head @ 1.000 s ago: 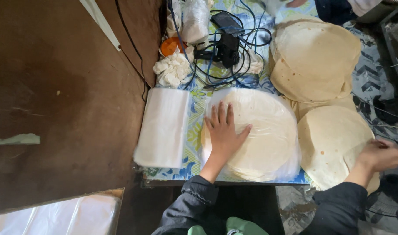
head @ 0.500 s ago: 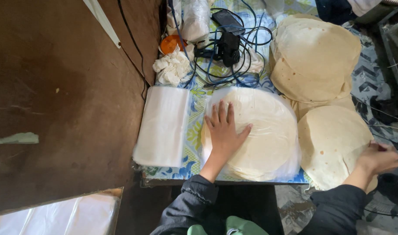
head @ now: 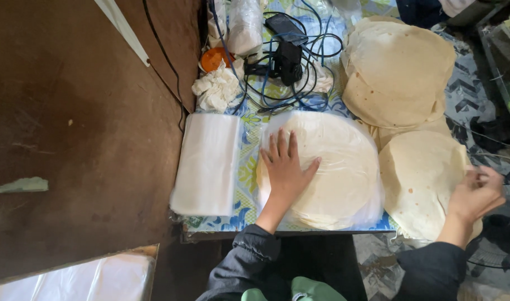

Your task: The person sorts flatbreads by hand, moving individual pieces from stacks and placing them onto plastic sheets or other stacks.

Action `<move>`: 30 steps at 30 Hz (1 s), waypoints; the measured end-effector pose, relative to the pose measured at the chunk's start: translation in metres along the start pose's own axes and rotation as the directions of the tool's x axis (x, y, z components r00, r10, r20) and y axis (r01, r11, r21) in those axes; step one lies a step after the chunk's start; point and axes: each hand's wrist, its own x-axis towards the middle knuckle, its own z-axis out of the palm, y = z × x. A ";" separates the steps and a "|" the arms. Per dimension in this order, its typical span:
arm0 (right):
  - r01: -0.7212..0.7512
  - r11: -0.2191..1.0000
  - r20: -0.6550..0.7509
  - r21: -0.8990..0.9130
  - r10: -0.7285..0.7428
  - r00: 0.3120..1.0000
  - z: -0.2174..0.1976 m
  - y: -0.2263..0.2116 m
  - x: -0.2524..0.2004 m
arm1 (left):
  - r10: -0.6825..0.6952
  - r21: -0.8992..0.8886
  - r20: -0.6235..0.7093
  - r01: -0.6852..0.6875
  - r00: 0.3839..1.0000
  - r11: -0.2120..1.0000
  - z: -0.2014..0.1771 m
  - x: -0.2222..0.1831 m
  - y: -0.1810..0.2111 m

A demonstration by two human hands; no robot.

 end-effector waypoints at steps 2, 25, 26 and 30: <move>-0.097 0.995 0.041 0.034 0.095 0.995 -0.007 -0.011 0.006 | 0.001 0.007 -0.007 -0.001 1.000 1.000 -0.001 0.000 -0.001; -0.350 0.789 0.556 0.504 0.013 0.831 -0.101 -0.066 -0.037 | 0.392 -0.357 0.057 -0.348 0.918 0.867 -0.047 -0.021 0.024; -0.351 0.787 0.559 0.507 0.010 0.829 -0.113 -0.078 -0.034 | 0.389 -0.353 0.057 -0.345 0.920 0.869 -0.049 -0.026 0.031; -0.255 0.894 0.793 0.368 -0.158 0.589 -0.157 -0.109 -0.019 | 0.509 -0.637 0.074 -0.352 0.857 0.685 -0.051 -0.046 0.045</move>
